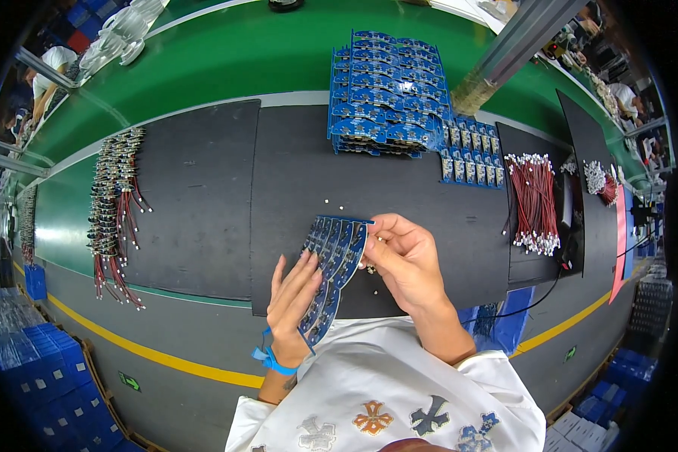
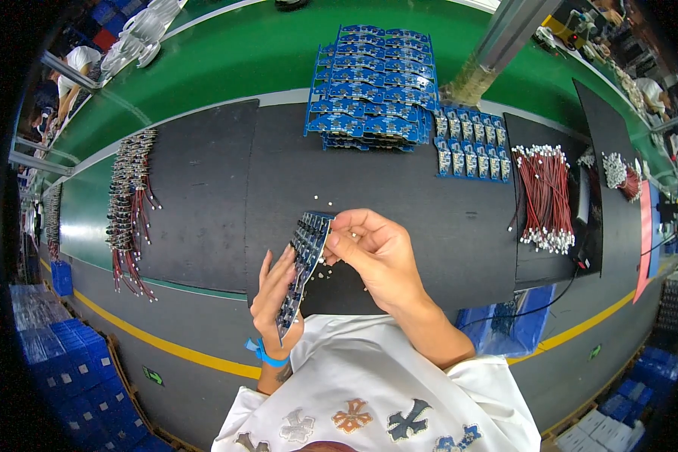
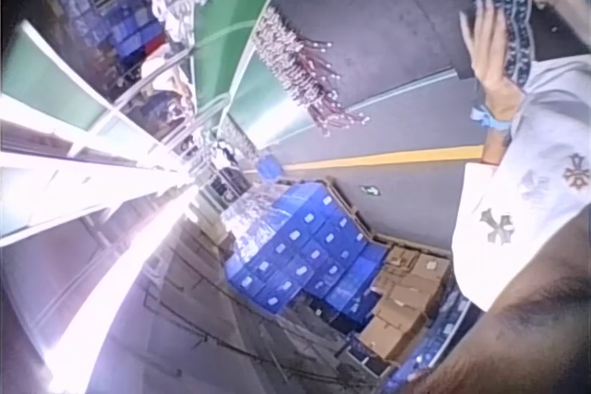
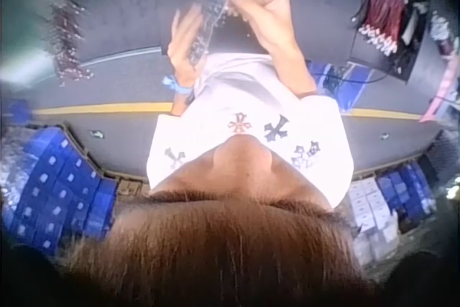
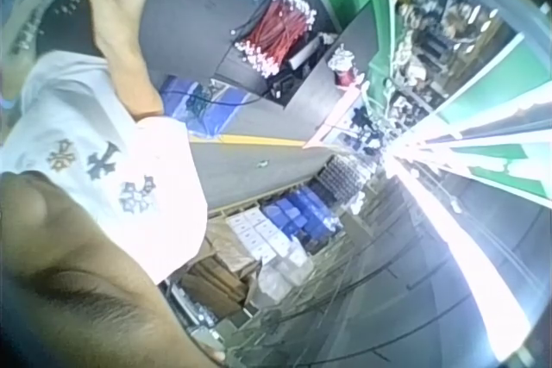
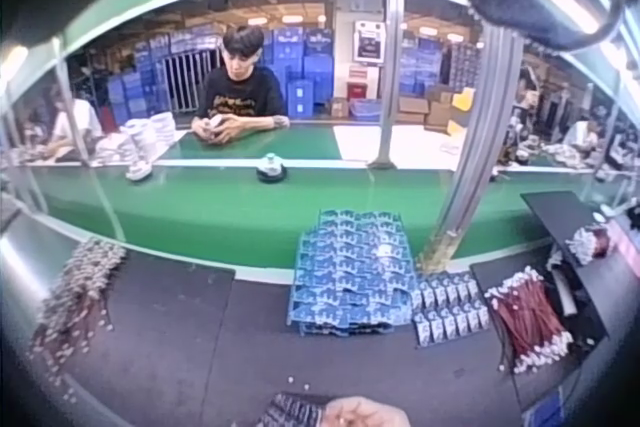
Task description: The person assembles electronic components and wires onto printed circuit boards with an electric screwdriver.
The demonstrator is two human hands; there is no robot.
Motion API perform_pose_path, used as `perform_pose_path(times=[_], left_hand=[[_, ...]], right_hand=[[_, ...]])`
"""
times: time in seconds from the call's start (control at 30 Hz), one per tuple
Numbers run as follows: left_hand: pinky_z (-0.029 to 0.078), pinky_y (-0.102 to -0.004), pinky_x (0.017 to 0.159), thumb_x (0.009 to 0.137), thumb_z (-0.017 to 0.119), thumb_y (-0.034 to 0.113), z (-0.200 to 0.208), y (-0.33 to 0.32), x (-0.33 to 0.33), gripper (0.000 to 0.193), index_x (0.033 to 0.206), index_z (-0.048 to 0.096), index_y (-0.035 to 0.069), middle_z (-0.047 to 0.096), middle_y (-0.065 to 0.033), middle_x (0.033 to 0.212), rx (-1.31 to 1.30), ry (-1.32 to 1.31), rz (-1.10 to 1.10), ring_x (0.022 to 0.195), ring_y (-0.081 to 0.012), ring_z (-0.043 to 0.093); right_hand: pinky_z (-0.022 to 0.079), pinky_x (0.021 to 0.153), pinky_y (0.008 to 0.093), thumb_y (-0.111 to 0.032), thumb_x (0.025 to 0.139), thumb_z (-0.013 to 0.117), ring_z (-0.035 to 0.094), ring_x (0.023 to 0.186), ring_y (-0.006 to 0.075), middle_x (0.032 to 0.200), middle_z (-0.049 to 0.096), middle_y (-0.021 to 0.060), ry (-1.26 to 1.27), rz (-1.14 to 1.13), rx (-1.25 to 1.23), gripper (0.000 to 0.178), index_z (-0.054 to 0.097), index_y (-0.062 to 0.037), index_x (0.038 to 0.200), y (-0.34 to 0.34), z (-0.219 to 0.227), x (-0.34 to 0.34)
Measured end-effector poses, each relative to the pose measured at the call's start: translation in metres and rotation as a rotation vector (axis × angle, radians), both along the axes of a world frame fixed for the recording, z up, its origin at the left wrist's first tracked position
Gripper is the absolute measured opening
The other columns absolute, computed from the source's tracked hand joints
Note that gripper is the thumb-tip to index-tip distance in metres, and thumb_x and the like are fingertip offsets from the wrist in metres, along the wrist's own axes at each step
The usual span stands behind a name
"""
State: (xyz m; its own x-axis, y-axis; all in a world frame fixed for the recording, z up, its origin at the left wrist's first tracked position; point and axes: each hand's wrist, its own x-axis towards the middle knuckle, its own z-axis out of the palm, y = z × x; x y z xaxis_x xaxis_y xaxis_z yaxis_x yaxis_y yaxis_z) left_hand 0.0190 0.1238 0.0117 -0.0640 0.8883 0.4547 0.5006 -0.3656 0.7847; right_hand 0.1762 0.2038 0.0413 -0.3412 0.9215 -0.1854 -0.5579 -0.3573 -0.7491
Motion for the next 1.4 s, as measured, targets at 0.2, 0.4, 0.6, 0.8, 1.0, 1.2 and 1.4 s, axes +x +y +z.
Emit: perform_pose_path(times=[0.2, 0.4, 0.6, 0.8, 1.0, 1.2, 1.4], left_hand=[[0.04, -0.0442, 0.092, 0.069, 0.062, -0.009, -0.001, -0.005, -0.002, 0.038, 0.107, 0.054, -0.009, 0.059, -0.0226, 0.106, -0.03, -0.118, 0.189, 0.102, -0.0336, 0.057], [0.045, -0.0273, 0.081, 0.077, 0.06, -0.009, -0.002, -0.006, -0.001, 0.029, 0.105, 0.052, -0.013, 0.061, -0.0152, 0.1, -0.119, -0.699, 0.339, 0.091, -0.0174, 0.058], [0.044, -0.0328, 0.086, 0.075, 0.057, -0.011, 0.0, -0.009, -0.014, 0.034, 0.108, 0.054, -0.008, 0.057, -0.0213, 0.111, -0.234, -0.435, 0.27, 0.1, -0.0261, 0.057], [0.039, -0.0444, 0.093, 0.064, 0.056, -0.008, 0.033, 0.024, -0.017, 0.043, 0.107, 0.058, -0.003, 0.054, -0.0211, 0.116, 0.026, 0.332, 0.018, 0.111, -0.0385, 0.05], [0.04, -0.0452, 0.092, 0.062, 0.051, -0.011, 0.023, 0.031, -0.008, 0.044, 0.101, 0.064, 0.006, 0.057, -0.0131, 0.115, -0.009, 0.695, -0.046, 0.111, -0.0364, 0.05], [0.042, -0.0438, 0.091, 0.061, 0.051, -0.012, 0.019, 0.037, -0.008, 0.044, 0.1, 0.064, 0.005, 0.059, -0.0131, 0.111, -0.018, 0.7, -0.015, 0.108, -0.0351, 0.053], [0.047, -0.0362, 0.083, 0.065, 0.054, -0.014, 0.044, 0.031, -0.017, 0.034, 0.096, 0.062, -0.003, 0.062, -0.0167, 0.102, -0.065, 0.251, 0.105, 0.096, -0.0283, 0.06]], right_hand=[[0.048, 0.064, 0.023, -0.001, 0.083, 0.058, 0.057, 0.069, 0.0117, 0.082, 0.06, 0.0071, -0.065, 0.058, 0.05, 0.01, 0.056, 0.0011, 0.093, 0.002, -0.003, 0.003], [0.046, 0.063, 0.0252, 0.0, 0.078, 0.06, 0.058, 0.069, 0.0156, 0.083, 0.058, 0.0086, -0.751, -0.033, 0.346, 0.011, 0.058, 0.0013, 0.089, 0.007, -0.041, -0.005], [0.046, 0.073, 0.0348, 0.002, 0.073, 0.06, 0.057, 0.084, 0.0301, 0.088, 0.059, 0.0119, -1.042, -0.02, 0.881, 0.011, 0.058, 0.0016, 0.084, 0.008, -0.035, -0.004], [0.046, 0.075, 0.0336, 0.003, 0.073, 0.06, 0.06, 0.084, 0.0285, 0.088, 0.062, 0.0143, -0.992, -0.216, 0.782, 0.009, 0.06, 0.0024, 0.082, 0.008, -0.047, 0.015], [0.045, 0.078, 0.0331, 0.002, 0.075, 0.061, 0.06, 0.086, 0.0275, 0.088, 0.063, 0.0143, -1.08, -0.414, 0.721, 0.009, 0.06, 0.0013, 0.084, 0.011, -0.065, 0.032], [0.045, 0.078, 0.0317, 0.001, 0.077, 0.06, 0.059, 0.086, 0.0251, 0.087, 0.063, 0.0129, -0.987, -0.464, 0.633, 0.009, 0.061, 0.0007, 0.086, 0.011, -0.073, 0.035], [0.044, 0.079, 0.0289, 0.001, 0.078, 0.059, 0.059, 0.086, 0.0219, 0.092, 0.062, 0.0126, -0.903, -0.45, 0.55, 0.011, 0.06, 0.0008, 0.089, 0.01, -0.069, 0.035]])
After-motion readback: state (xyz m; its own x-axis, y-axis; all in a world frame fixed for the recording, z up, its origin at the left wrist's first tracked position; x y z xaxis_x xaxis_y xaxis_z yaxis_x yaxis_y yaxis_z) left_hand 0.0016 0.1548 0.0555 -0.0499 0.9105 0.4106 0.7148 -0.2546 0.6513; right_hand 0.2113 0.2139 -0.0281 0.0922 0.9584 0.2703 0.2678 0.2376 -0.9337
